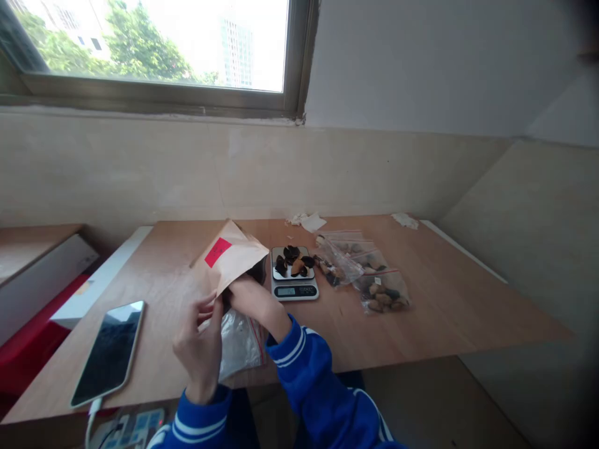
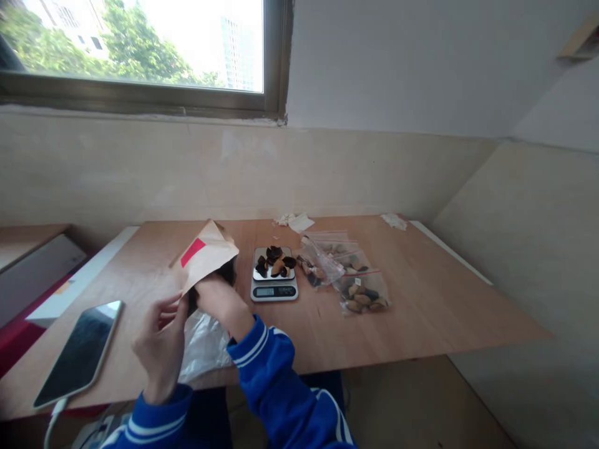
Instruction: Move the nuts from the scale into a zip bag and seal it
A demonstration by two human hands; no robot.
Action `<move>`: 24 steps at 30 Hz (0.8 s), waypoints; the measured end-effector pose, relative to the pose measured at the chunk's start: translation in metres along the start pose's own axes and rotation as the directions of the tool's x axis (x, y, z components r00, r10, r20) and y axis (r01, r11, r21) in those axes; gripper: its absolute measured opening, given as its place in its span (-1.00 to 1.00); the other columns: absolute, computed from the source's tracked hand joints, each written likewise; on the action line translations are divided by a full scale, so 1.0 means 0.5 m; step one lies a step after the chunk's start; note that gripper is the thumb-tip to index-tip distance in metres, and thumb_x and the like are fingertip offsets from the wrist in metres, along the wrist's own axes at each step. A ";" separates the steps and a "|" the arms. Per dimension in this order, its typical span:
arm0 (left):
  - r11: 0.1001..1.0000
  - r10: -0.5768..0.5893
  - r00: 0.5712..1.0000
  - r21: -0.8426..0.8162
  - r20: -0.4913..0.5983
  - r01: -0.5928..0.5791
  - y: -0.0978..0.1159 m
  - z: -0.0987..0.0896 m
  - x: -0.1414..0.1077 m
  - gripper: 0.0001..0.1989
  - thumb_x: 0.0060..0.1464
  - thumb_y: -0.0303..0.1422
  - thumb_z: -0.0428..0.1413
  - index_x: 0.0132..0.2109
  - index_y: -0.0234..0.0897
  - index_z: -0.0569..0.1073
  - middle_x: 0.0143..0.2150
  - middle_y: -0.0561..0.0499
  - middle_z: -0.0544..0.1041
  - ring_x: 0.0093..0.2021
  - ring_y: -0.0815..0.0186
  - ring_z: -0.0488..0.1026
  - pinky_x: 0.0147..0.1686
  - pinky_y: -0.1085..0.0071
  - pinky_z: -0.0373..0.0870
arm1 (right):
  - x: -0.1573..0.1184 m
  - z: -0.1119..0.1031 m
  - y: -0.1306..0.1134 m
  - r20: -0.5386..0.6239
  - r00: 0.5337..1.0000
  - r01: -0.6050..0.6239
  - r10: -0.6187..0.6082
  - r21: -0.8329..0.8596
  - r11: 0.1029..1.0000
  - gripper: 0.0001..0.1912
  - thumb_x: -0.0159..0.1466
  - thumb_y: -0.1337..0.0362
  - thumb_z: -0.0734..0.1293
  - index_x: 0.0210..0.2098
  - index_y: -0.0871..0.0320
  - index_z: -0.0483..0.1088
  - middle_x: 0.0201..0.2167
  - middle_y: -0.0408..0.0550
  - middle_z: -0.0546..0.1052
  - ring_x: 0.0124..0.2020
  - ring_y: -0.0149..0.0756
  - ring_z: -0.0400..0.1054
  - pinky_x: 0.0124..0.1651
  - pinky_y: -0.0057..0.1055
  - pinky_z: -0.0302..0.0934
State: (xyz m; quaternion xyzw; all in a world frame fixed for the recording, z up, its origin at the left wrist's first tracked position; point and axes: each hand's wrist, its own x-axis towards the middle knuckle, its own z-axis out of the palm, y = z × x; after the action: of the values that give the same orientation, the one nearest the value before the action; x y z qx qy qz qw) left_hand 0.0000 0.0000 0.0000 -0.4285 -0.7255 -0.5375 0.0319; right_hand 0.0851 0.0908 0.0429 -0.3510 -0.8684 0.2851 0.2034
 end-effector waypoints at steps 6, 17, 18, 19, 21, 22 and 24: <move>0.994 0.083 0.995 0.069 -0.061 -0.079 0.021 0.008 0.042 -0.71 0.14 -0.10 0.10 -0.24 -0.23 0.53 -0.39 0.04 0.54 -0.42 0.32 0.50 -0.43 0.44 0.28 | -0.091 -0.049 -0.020 -0.236 0.970 0.088 -0.056 0.128 0.988 -0.73 0.34 0.43 0.20 -0.07 0.14 0.49 -0.10 -0.01 0.51 -0.04 -0.27 0.41 0.08 -0.35 0.27; 0.988 0.115 0.984 -0.087 -0.133 -0.127 0.093 0.036 0.205 -0.80 0.11 -0.32 0.08 -0.18 -0.26 0.55 -0.30 0.02 0.50 -0.42 0.37 0.42 -0.35 0.42 0.38 | -0.324 -0.068 0.222 -0.662 0.721 -0.131 0.208 0.164 0.978 -0.78 0.33 0.21 0.23 -0.23 0.12 0.51 -0.19 0.05 0.57 -0.10 -0.17 0.46 0.01 -0.22 0.34; 0.985 0.119 0.985 -0.113 -0.121 -0.133 0.090 0.044 0.219 -0.79 0.11 -0.34 0.05 -0.19 -0.28 0.55 -0.27 0.00 0.50 -0.40 0.36 0.42 -0.34 0.42 0.39 | -0.342 -0.059 0.250 -0.659 0.709 -0.184 0.253 0.174 0.967 -0.77 0.32 0.20 0.23 -0.24 0.12 0.51 -0.19 0.06 0.58 -0.11 -0.14 0.47 0.00 -0.18 0.35; 0.982 0.123 0.986 -0.126 -0.114 -0.137 0.084 0.051 0.232 -0.78 0.13 -0.35 0.03 -0.18 -0.29 0.55 -0.24 -0.02 0.51 -0.37 0.35 0.43 -0.33 0.42 0.39 | -0.357 -0.050 0.275 -0.652 0.700 -0.233 0.293 0.180 0.956 -0.76 0.32 0.19 0.23 -0.25 0.12 0.51 -0.20 0.07 0.59 -0.11 -0.11 0.48 -0.02 -0.16 0.35; 0.978 0.122 0.986 -0.153 -0.112 -0.139 0.070 0.064 0.255 -0.73 0.18 -0.31 -0.02 -0.15 -0.31 0.53 -0.22 -0.05 0.53 -0.30 0.32 0.44 -0.29 0.41 0.39 | -0.379 -0.033 0.311 -0.657 0.672 -0.306 0.341 0.173 0.936 -0.75 0.31 0.18 0.22 -0.25 0.12 0.51 -0.21 0.08 0.60 -0.14 -0.09 0.49 -0.04 -0.13 0.36; 0.977 0.120 0.986 -0.161 -0.116 -0.138 0.062 0.068 0.266 -0.70 0.20 -0.26 -0.04 -0.14 -0.32 0.53 -0.23 -0.06 0.53 -0.29 0.31 0.44 -0.27 0.40 0.39 | -0.385 -0.026 0.323 -0.667 0.659 -0.326 0.347 0.163 0.931 -0.75 0.30 0.18 0.22 -0.26 0.12 0.51 -0.20 0.08 0.60 -0.14 -0.08 0.50 -0.05 -0.12 0.36; 0.975 0.124 0.986 -0.168 -0.114 -0.142 0.045 0.072 0.282 -0.62 0.24 -0.16 -0.07 -0.13 -0.33 0.52 -0.24 -0.07 0.53 -0.27 0.30 0.45 -0.24 0.39 0.38 | -0.388 -0.014 0.338 -0.700 0.636 -0.332 0.325 0.131 0.934 -0.74 0.30 0.19 0.21 -0.27 0.12 0.52 -0.18 0.09 0.60 -0.12 -0.08 0.49 -0.03 -0.10 0.36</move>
State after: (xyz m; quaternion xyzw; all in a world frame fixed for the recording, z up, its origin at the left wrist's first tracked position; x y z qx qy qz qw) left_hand -0.0592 0.1132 0.0734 -0.4491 -0.6422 -0.6176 0.0674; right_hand 0.3026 0.0522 -0.0892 -0.5862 -0.6447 0.1553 0.4654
